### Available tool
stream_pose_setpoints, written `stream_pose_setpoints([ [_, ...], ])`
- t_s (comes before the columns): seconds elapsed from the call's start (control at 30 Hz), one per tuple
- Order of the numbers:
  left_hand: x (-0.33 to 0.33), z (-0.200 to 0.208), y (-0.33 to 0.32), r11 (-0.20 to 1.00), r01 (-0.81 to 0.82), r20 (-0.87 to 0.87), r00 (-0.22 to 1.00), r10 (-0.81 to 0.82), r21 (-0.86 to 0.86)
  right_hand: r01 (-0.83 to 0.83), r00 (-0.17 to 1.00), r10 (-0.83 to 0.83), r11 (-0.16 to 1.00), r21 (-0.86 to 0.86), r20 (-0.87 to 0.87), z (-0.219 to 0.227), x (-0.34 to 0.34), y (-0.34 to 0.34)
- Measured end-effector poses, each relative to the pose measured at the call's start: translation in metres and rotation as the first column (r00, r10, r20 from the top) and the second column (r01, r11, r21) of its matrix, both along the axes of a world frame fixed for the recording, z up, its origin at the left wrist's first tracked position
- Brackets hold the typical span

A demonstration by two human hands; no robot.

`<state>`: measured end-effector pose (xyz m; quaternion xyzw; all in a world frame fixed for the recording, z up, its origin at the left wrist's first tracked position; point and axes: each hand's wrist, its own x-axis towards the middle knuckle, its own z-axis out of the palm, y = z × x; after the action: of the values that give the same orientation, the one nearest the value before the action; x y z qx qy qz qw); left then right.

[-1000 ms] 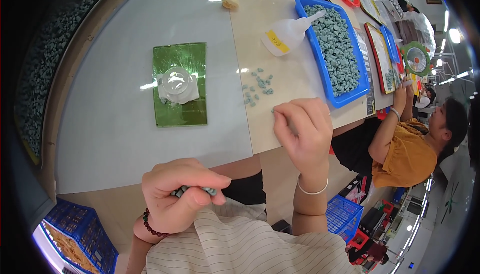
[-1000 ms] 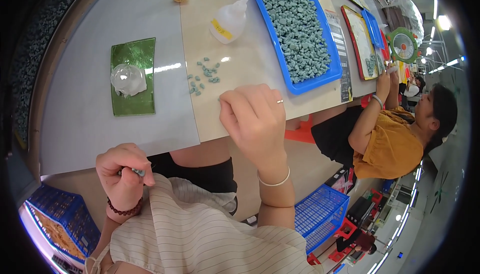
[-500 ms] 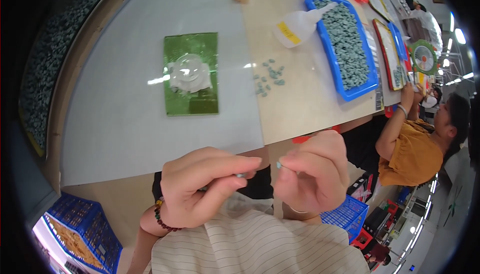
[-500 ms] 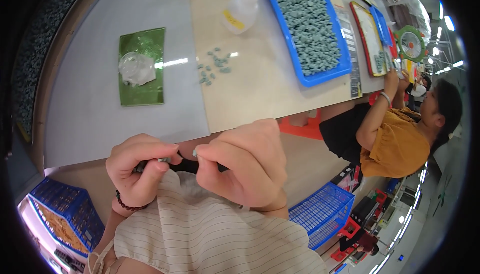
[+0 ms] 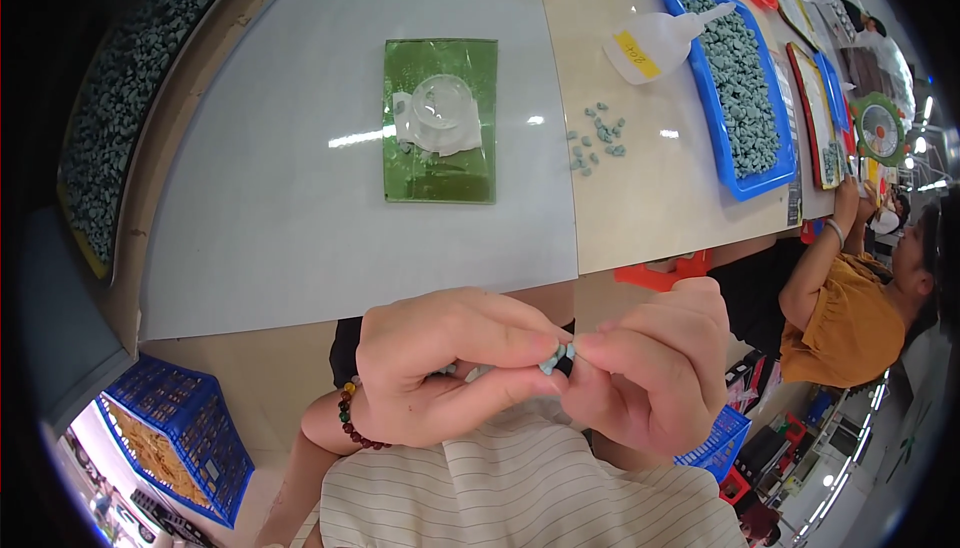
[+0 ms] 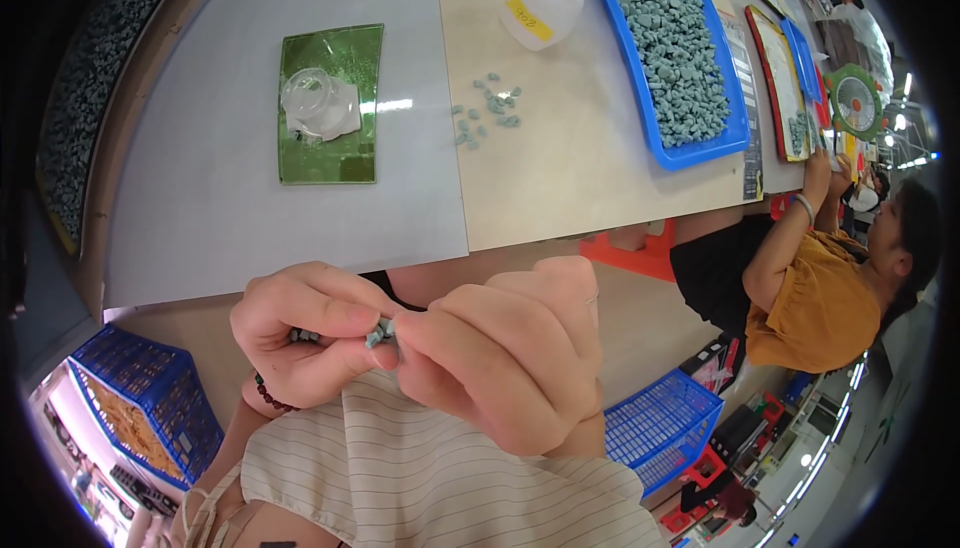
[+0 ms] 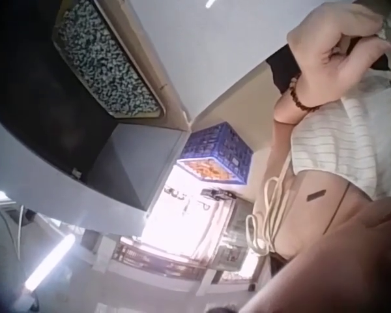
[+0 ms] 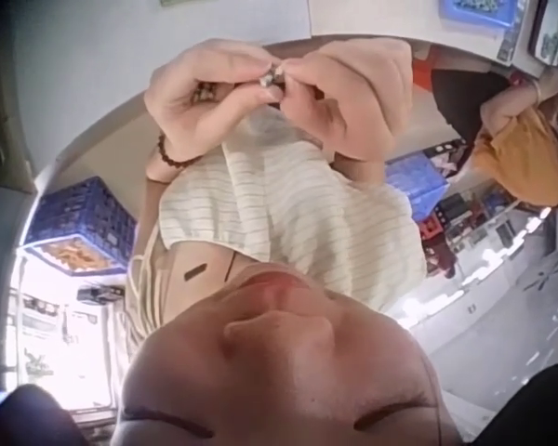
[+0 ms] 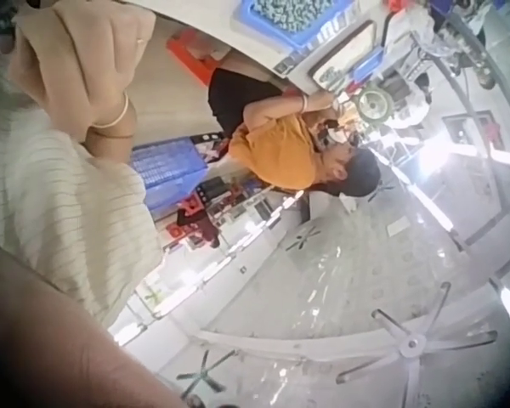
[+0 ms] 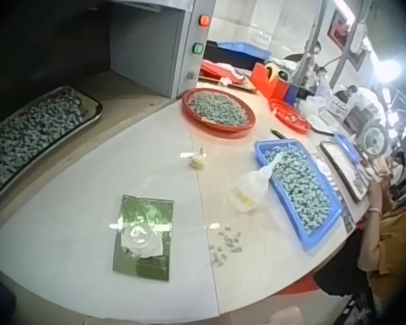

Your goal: The person picks up small components from the table and fits them together by hand.

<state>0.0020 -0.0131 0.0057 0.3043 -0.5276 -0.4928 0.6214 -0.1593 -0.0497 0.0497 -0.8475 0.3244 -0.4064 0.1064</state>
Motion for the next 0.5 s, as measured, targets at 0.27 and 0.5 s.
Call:
stream_pose_setpoints([
  [0.27, 0.0027, -0.0047, 0.003, 0.999, -0.036, 0.016, 0.999, 0.037, -0.025, 0.006, 0.995, -0.015, 0.996, -0.093, -0.098, -0.0045, 0.0014, 0.0037],
  [0.5, 0.0051, 0.0001, 0.0016, 1.0, -0.023, 0.094, 0.995, 0.023, -0.003, -0.038, 0.984, 0.012, 0.989, -0.141, -0.18, 0.0017, -0.0015, 0.0037],
])
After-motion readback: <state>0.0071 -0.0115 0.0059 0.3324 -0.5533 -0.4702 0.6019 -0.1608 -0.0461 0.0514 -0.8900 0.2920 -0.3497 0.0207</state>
